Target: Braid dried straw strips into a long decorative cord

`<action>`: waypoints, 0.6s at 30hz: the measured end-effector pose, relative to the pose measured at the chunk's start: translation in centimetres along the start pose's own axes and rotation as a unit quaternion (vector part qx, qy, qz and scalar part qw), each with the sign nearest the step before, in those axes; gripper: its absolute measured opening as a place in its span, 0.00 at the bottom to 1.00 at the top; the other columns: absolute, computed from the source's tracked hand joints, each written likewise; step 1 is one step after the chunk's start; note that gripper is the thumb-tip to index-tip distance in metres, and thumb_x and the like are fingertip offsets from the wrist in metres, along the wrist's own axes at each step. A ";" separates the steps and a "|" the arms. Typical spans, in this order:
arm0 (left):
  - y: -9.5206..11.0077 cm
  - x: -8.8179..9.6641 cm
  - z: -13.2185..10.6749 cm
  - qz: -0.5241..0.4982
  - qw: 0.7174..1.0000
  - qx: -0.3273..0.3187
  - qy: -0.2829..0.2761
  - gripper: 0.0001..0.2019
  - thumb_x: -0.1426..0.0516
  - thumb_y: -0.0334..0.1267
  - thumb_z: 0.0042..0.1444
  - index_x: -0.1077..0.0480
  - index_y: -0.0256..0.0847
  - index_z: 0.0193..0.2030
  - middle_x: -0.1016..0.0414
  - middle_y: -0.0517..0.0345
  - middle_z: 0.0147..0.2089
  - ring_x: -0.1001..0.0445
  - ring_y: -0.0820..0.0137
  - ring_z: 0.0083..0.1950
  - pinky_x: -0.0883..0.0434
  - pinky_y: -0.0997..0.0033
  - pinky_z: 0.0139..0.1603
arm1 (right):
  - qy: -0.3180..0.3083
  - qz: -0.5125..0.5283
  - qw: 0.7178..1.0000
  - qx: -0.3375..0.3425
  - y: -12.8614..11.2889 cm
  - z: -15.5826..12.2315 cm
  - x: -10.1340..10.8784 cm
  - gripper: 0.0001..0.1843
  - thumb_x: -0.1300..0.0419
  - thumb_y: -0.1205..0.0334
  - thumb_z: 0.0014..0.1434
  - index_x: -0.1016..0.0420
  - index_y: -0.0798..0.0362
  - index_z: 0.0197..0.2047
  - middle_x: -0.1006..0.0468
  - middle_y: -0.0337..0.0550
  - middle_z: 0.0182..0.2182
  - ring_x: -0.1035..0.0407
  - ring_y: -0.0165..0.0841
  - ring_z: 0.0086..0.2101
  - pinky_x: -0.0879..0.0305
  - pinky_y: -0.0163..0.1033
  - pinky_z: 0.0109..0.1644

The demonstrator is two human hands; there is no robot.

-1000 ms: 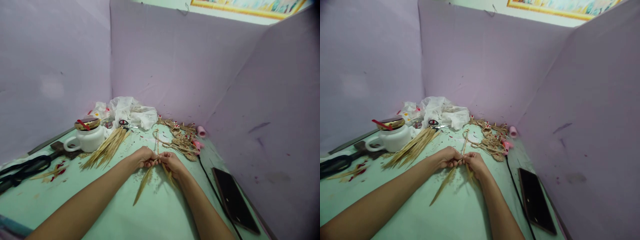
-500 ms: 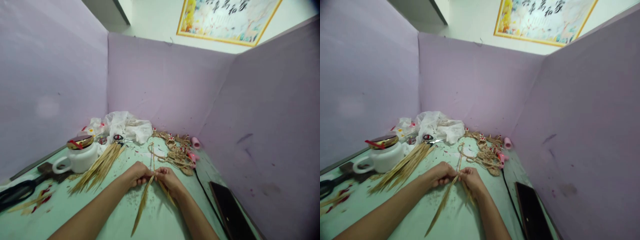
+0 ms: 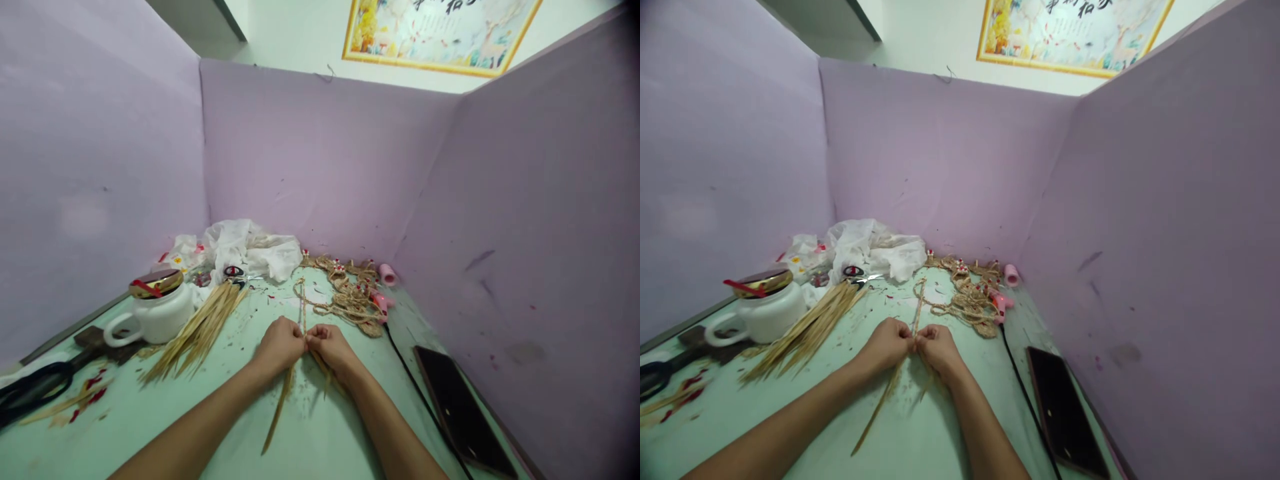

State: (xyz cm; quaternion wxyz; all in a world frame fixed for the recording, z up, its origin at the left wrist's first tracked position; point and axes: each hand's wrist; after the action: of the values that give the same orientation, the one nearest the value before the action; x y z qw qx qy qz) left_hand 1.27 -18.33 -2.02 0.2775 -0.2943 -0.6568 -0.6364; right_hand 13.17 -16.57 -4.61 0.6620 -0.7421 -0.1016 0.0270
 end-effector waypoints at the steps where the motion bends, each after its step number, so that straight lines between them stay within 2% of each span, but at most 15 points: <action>1: 0.3 0.0 -0.5 0.056 0.998 -0.019 0.018 0.08 0.49 0.34 0.42 0.28 0.35 0.23 0.32 0.55 0.21 0.34 0.71 0.26 0.42 0.75 0.25 | 0.006 -0.003 1.000 0.003 0.1 0.0 0.0 0.01 0.46 0.70 0.38 0.36 0.57 0.18 0.37 0.32 0.12 0.48 0.21 0.16 0.55 0.29 0.21; 4: 1.2 -0.2 -2.0 0.195 0.977 -0.076 0.041 0.13 0.53 0.32 0.48 0.28 0.36 0.32 0.28 0.49 0.30 0.29 0.66 0.33 0.38 0.71 0.32 | 0.018 -0.012 1.000 -0.002 0.1 0.0 -0.1 0.02 0.45 0.69 0.39 0.37 0.57 0.19 0.39 0.31 0.12 0.48 0.21 0.16 0.54 0.30 0.21; 8: 2.1 -0.6 -3.6 0.266 0.956 -0.123 0.002 0.16 0.54 0.29 0.47 0.30 0.36 0.41 0.29 0.45 0.38 0.29 0.63 0.38 0.36 0.67 0.38 | 0.026 -0.013 0.999 -0.024 -0.3 -0.2 -0.1 0.03 0.45 0.69 0.40 0.37 0.57 0.19 0.40 0.31 0.11 0.49 0.21 0.15 0.55 0.30 0.20; 13: 2.3 -1.1 -4.6 0.244 0.960 -0.134 -0.032 0.17 0.51 0.32 0.48 0.33 0.32 0.46 0.29 0.43 0.40 0.29 0.64 0.39 0.36 0.68 0.40 | 0.026 -0.020 0.999 -0.033 -0.2 -0.1 0.1 0.03 0.46 0.72 0.39 0.37 0.57 0.18 0.38 0.31 0.12 0.48 0.21 0.15 0.54 0.29 0.20; 16: 1.4 -0.2 -3.6 0.194 0.976 -0.095 0.001 0.13 0.51 0.33 0.48 0.29 0.36 0.38 0.27 0.46 0.36 0.29 0.64 0.39 0.37 0.70 0.39 | 0.007 -0.004 0.999 -0.043 -0.1 -0.1 0.4 0.03 0.46 0.70 0.40 0.37 0.56 0.19 0.39 0.31 0.11 0.49 0.21 0.14 0.56 0.29 0.18; 18: 0.7 0.8 -2.2 0.115 0.992 -0.042 0.042 0.11 0.51 0.33 0.47 0.28 0.38 0.31 0.26 0.49 0.32 0.29 0.66 0.36 0.37 0.72 0.35 | -0.010 0.002 0.999 -0.051 -0.2 -0.1 0.6 0.04 0.46 0.68 0.42 0.37 0.56 0.18 0.40 0.31 0.10 0.52 0.20 0.12 0.60 0.30 0.16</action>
State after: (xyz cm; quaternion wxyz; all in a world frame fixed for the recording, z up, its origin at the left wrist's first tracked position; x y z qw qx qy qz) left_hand 1.22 -20.50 -0.85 0.3640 -0.3523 -0.5792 -0.6387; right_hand 13.73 -16.56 -4.38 0.6226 -0.7745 -0.1079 0.0301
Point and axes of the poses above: each hand's wrist, its own z-axis towards the middle knuckle, its own x-axis out of the back of the hand, y = z × x
